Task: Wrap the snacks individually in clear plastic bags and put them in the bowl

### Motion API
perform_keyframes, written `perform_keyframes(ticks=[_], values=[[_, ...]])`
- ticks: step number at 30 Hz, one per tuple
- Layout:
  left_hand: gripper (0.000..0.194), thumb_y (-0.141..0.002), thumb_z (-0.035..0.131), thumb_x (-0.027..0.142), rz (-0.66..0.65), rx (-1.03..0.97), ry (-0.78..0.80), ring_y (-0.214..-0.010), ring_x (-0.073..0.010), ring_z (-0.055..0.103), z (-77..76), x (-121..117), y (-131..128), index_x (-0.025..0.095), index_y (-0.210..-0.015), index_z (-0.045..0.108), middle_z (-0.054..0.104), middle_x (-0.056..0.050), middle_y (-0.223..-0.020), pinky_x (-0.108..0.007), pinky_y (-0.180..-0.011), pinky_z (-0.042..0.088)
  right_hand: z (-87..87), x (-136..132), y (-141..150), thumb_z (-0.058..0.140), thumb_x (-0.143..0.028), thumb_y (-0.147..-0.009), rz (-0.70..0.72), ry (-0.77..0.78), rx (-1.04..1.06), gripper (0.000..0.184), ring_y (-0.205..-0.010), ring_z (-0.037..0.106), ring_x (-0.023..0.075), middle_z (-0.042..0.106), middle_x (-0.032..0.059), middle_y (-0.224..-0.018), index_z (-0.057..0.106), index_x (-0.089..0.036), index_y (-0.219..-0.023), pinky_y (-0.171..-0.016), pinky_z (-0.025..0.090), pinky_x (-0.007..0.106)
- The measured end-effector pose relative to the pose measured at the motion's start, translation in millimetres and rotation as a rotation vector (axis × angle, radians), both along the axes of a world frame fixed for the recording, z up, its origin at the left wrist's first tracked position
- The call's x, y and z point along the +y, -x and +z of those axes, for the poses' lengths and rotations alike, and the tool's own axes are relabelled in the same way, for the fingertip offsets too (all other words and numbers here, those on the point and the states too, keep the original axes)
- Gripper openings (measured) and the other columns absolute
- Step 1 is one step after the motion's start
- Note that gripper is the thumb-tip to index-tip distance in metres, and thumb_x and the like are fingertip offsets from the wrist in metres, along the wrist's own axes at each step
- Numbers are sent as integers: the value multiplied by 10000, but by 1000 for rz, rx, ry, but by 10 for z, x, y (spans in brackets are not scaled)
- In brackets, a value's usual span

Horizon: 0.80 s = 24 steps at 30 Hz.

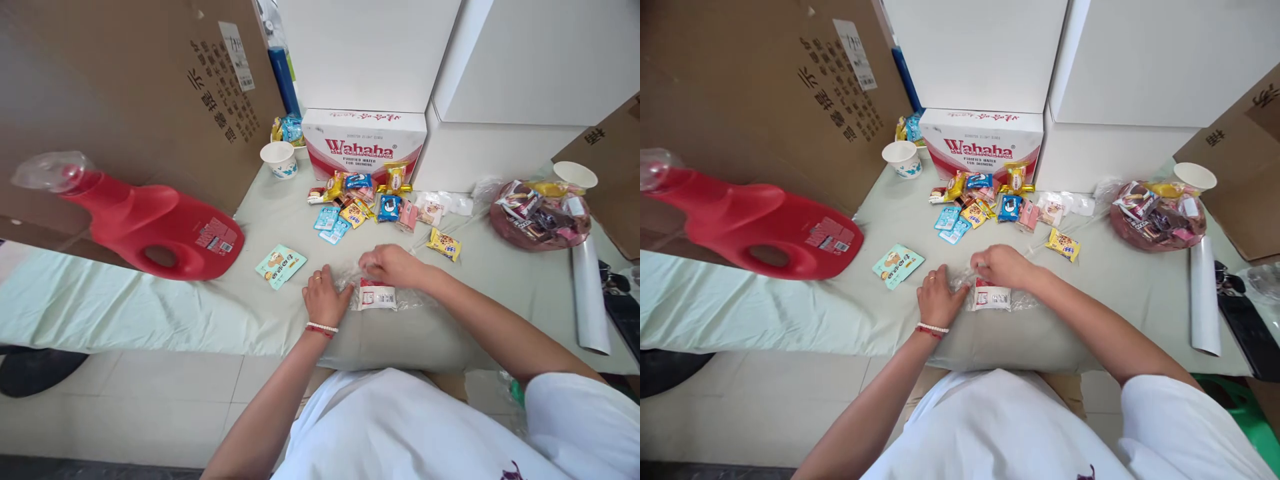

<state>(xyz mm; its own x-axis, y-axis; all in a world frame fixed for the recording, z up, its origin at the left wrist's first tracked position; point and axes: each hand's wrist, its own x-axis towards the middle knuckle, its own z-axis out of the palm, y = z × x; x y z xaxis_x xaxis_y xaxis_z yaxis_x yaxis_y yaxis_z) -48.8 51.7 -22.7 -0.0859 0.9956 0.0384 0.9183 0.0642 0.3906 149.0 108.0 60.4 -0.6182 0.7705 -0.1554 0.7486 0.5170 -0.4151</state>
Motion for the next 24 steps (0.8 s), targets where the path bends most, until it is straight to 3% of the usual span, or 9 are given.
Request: perform_keyframes(ticks=[4,7,10,13,17,20,22,24], values=[[331,-810,672,327,-63,-76,4,-1122,-353,586,-4,-7,128,207,-1119,675,641,-134,-1126,-511,-948,471,-190,-548,-97,480,-172,-1000,249,-64,-83,290,-877,607,218,703,71,-870,739,-229,-1119,-756,416,298],[171,-778,639,218,-113,-290,-32,-1056,-282,605,23,-41,308,222,-934,708,640,-95,-1067,-444,-946,498,-412,-817,-108,454,-110,-985,240,-88,-114,357,-880,585,229,685,90,-878,705,-198,-1223,-813,440,333],[97,-831,603,273,-108,-580,34,-828,-197,628,122,-104,372,214,-862,673,661,-44,-908,-341,-770,539,-537,-940,-70,451,-115,-994,149,-120,-103,384,-930,567,242,673,102,-911,679,-193,-1293,-874,448,363],[138,-866,618,335,-199,-793,129,-751,-170,645,256,-190,174,212,-900,672,696,-17,-829,-302,-702,546,-580,-998,-32,462,-128,-996,64,-117,-49,358,-978,562,259,666,111,-940,704,-197,-1250,-882,461,388],[226,-920,522,232,-457,-773,100,-1089,-207,687,319,-244,-268,226,-977,741,754,-53,-1132,-393,-1006,547,-582,-1083,-94,459,-184,-1002,-30,-97,174,314,-1061,579,268,679,125,-1021,739,-201,-1143,-927,479,403],[321,-937,443,159,-489,-627,73,-1140,-210,675,269,-208,-457,213,-968,757,761,-60,-1128,-415,-1076,514,-559,-1146,-244,421,-276,-1027,-241,-10,306,340,-945,640,243,701,90,-933,706,-211,-1199,-859,510,362],[318,-953,446,161,-494,-499,54,-1106,-224,670,233,-179,-501,205,-951,761,762,-67,-1102,-425,-1042,519,-560,-1159,-363,381,-371,-1049,-548,23,247,409,-796,654,241,691,64,-818,631,-191,-1317,-752,511,352],[293,-968,475,187,-496,-365,39,-1060,-244,650,217,-164,-518,216,-929,764,757,-63,-1091,-450,-1007,510,-586,-1144,-477,409,-439,-1038,-810,-1,86,481,-778,650,269,697,89,-849,550,-163,-1405,-703,493,368]])
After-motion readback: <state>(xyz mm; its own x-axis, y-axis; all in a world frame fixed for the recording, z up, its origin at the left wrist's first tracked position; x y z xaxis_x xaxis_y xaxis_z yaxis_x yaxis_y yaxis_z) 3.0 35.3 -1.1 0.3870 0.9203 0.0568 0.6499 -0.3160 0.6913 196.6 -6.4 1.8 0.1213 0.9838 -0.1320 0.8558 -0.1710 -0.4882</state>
